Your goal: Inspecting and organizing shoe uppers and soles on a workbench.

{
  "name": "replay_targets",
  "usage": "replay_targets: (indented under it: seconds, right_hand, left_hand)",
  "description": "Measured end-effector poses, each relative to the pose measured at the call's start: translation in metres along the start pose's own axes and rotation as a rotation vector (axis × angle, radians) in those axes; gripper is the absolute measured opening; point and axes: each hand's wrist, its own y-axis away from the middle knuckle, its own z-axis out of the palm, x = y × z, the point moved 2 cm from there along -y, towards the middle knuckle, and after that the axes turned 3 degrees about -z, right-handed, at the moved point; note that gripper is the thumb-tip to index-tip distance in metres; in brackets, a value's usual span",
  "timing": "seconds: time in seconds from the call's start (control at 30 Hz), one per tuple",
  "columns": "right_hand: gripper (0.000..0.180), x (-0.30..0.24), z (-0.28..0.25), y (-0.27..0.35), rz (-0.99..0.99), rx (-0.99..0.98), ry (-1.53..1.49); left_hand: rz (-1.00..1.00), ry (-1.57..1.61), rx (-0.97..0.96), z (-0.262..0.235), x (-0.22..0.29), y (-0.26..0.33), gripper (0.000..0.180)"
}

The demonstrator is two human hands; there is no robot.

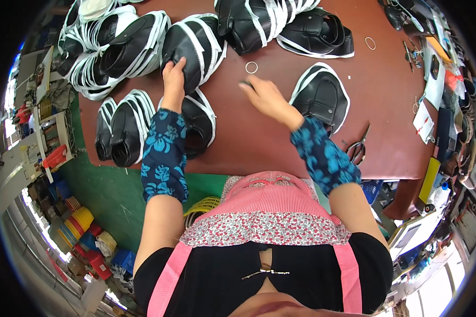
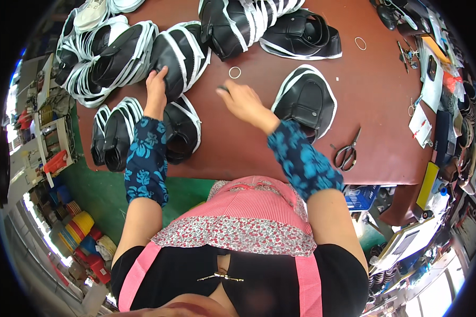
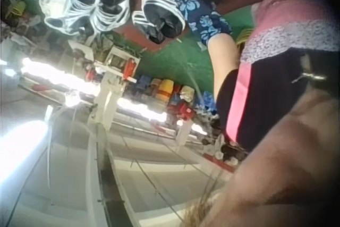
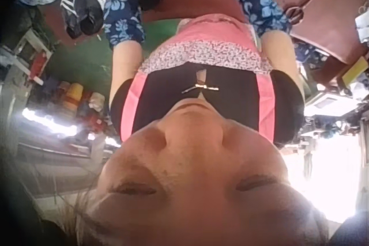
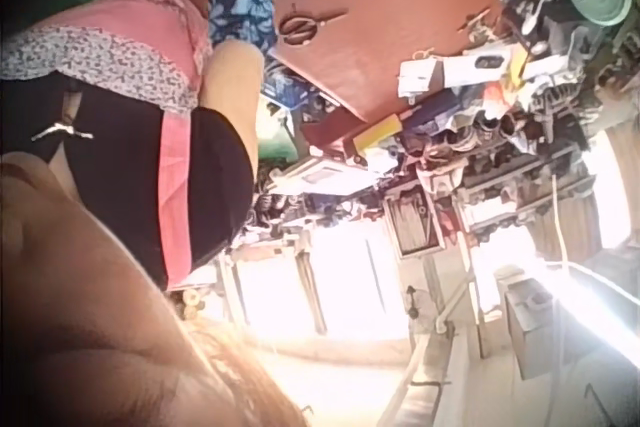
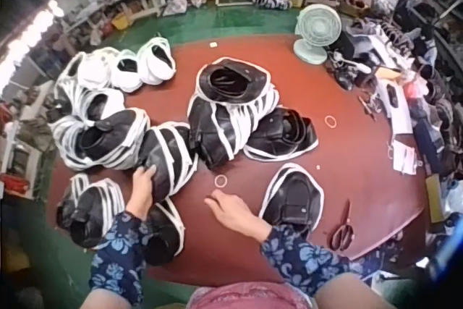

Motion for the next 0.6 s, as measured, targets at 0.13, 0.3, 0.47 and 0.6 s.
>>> replay_targets:
  seconds: [0.13,0.3,0.47,0.6]
  right_hand:
    - [0.045,0.011,0.048,-0.113,0.159,0.144,-0.336]
    - [0.050,-0.013,0.079,-0.205,0.199,0.091,-0.356]
    - [0.045,-0.027,0.089,-0.222,0.096,-0.028,0.128]
    - [0.045,-0.009,0.074,-0.207,0.144,-0.023,0.196]
  left_hand:
    - [-0.240,0.332,-0.151,-0.024,-0.006,-0.016,0.038]
    - [-0.322,0.301,-0.141,-0.041,-0.005,-0.047,0.041]
    - [-0.164,0.227,-0.089,-0.065,-0.022,-0.070,0.041]
    - [-0.098,0.117,-0.129,-0.043,-0.010,-0.072,0.041]
